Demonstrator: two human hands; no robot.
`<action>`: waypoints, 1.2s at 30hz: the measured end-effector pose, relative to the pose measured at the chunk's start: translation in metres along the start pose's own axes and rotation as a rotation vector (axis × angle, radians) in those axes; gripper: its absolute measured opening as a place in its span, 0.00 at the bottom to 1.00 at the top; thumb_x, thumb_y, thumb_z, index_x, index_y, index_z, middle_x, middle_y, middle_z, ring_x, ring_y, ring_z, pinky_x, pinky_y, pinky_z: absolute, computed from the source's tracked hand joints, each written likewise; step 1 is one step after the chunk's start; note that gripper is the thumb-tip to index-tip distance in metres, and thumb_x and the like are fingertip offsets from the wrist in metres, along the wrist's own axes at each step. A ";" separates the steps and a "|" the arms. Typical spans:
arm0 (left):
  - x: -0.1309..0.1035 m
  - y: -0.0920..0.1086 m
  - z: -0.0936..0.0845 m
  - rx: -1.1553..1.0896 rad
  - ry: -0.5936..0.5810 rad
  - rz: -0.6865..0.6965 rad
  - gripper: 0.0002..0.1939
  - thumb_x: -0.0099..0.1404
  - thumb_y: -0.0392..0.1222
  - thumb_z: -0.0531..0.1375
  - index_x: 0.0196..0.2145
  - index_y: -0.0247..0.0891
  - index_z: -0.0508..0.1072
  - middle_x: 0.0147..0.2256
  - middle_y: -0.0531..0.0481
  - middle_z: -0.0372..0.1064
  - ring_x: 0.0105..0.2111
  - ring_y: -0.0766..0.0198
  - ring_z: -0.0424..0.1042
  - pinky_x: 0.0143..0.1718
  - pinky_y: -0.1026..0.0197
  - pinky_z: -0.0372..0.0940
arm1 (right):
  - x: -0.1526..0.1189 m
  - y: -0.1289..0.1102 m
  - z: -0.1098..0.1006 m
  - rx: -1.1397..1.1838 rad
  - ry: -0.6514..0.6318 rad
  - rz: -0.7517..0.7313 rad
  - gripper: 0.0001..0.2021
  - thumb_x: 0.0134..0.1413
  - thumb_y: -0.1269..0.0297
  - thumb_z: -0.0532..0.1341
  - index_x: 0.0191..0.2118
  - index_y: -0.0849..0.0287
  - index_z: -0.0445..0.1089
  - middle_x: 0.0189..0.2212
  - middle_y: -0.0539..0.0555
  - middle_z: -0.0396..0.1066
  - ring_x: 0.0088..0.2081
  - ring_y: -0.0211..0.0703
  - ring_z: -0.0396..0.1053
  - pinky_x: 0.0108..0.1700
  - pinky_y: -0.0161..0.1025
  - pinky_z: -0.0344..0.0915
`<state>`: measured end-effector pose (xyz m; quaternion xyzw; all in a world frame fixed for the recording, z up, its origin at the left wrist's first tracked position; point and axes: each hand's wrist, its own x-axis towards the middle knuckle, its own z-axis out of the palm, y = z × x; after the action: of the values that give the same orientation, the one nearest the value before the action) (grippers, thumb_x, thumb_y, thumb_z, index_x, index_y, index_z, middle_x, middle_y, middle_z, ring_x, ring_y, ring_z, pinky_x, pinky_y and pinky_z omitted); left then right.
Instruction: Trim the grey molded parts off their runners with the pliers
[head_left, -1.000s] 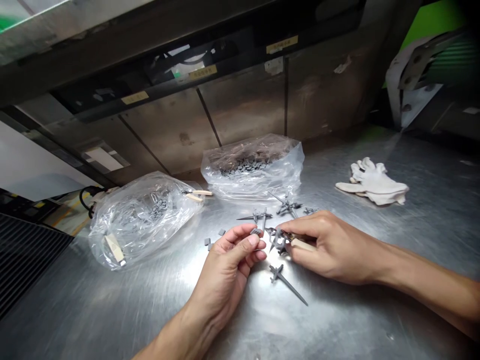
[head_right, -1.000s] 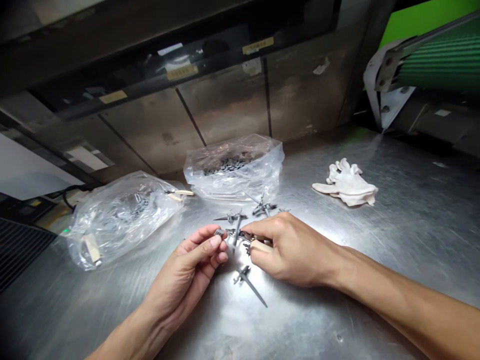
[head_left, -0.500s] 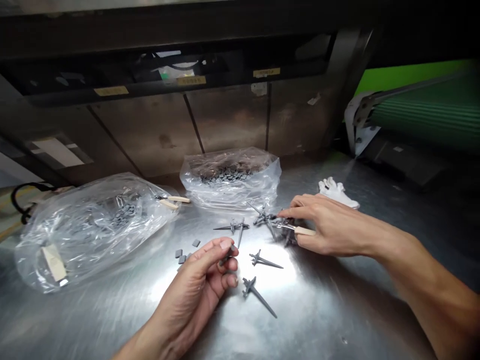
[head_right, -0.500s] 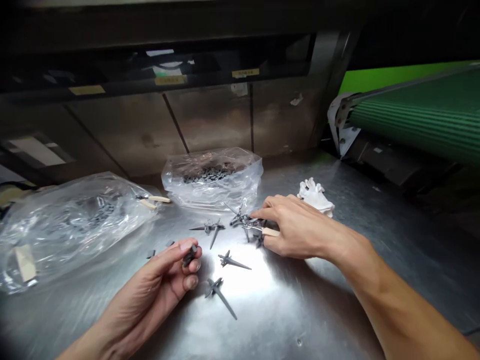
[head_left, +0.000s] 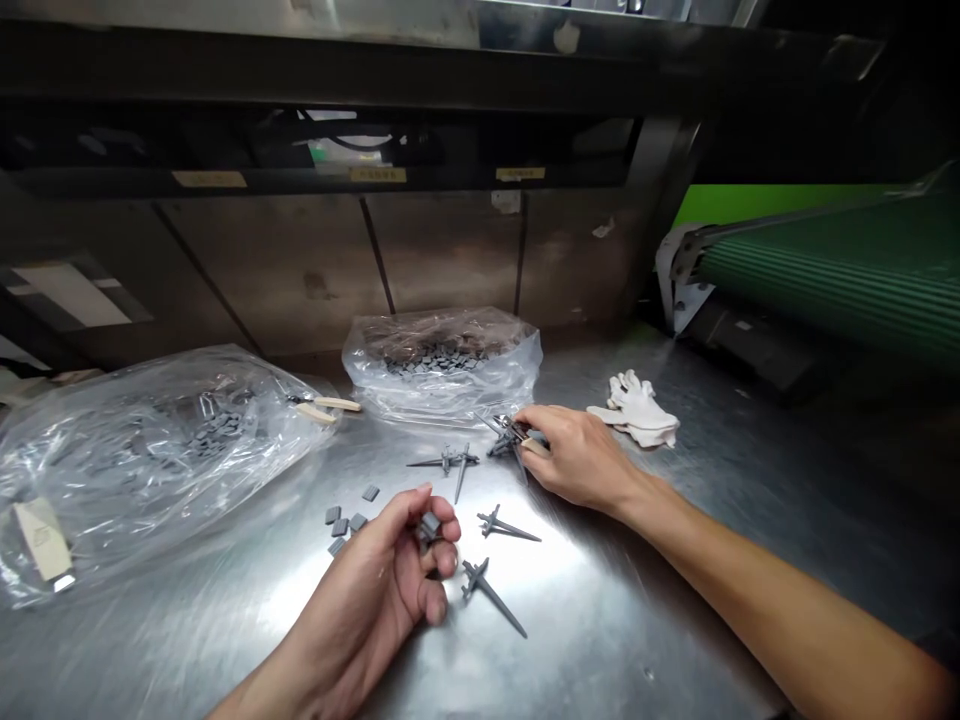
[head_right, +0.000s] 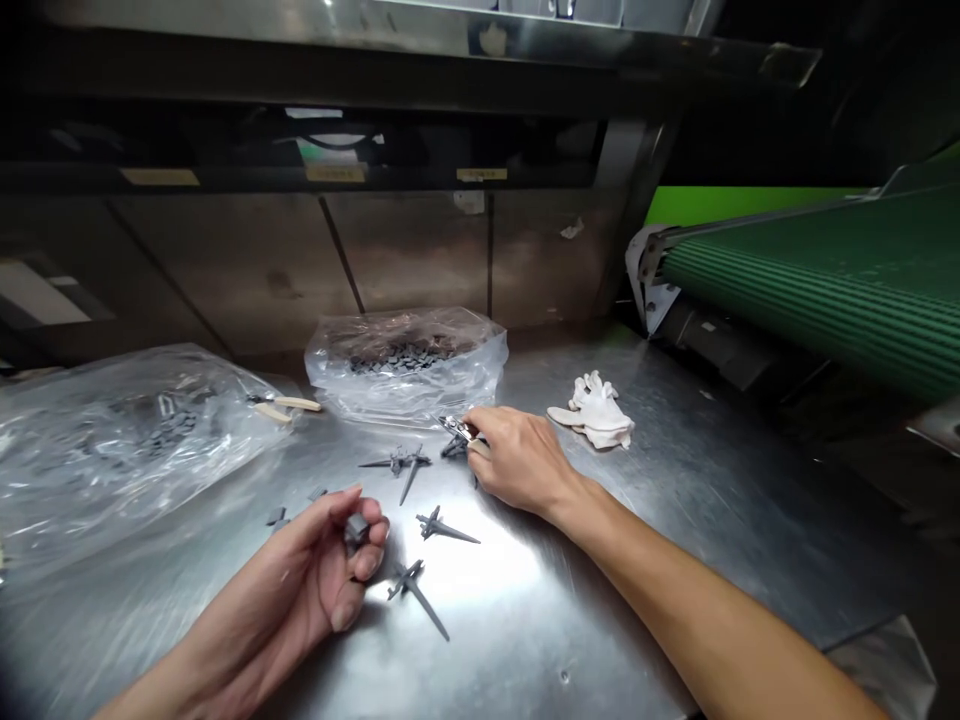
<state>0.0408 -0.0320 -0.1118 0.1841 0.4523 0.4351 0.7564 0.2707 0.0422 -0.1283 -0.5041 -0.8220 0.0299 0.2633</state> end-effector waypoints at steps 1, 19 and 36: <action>0.000 0.000 0.000 0.008 0.008 -0.001 0.11 0.69 0.40 0.58 0.30 0.33 0.72 0.31 0.49 0.65 0.23 0.68 0.63 0.13 0.68 0.65 | 0.000 0.000 0.000 0.004 0.003 0.006 0.13 0.54 0.72 0.60 0.45 0.56 0.72 0.42 0.54 0.77 0.42 0.50 0.73 0.42 0.40 0.64; -0.001 -0.005 0.000 0.124 -0.018 0.007 0.09 0.67 0.36 0.60 0.44 0.30 0.75 0.29 0.51 0.65 0.23 0.69 0.65 0.12 0.71 0.62 | -0.012 -0.014 -0.009 0.304 0.064 -0.199 0.07 0.58 0.74 0.59 0.41 0.58 0.69 0.32 0.50 0.71 0.33 0.39 0.67 0.36 0.37 0.61; -0.007 -0.001 0.004 0.047 -0.177 -0.005 0.08 0.68 0.37 0.61 0.41 0.28 0.77 0.35 0.42 0.72 0.28 0.66 0.71 0.17 0.70 0.70 | -0.020 -0.035 -0.010 0.404 0.093 -0.579 0.11 0.57 0.80 0.59 0.44 0.59 0.67 0.34 0.53 0.73 0.35 0.42 0.70 0.38 0.41 0.63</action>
<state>0.0432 -0.0374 -0.1068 0.2386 0.3943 0.4043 0.7900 0.2535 0.0057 -0.1168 -0.1886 -0.8954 0.0928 0.3924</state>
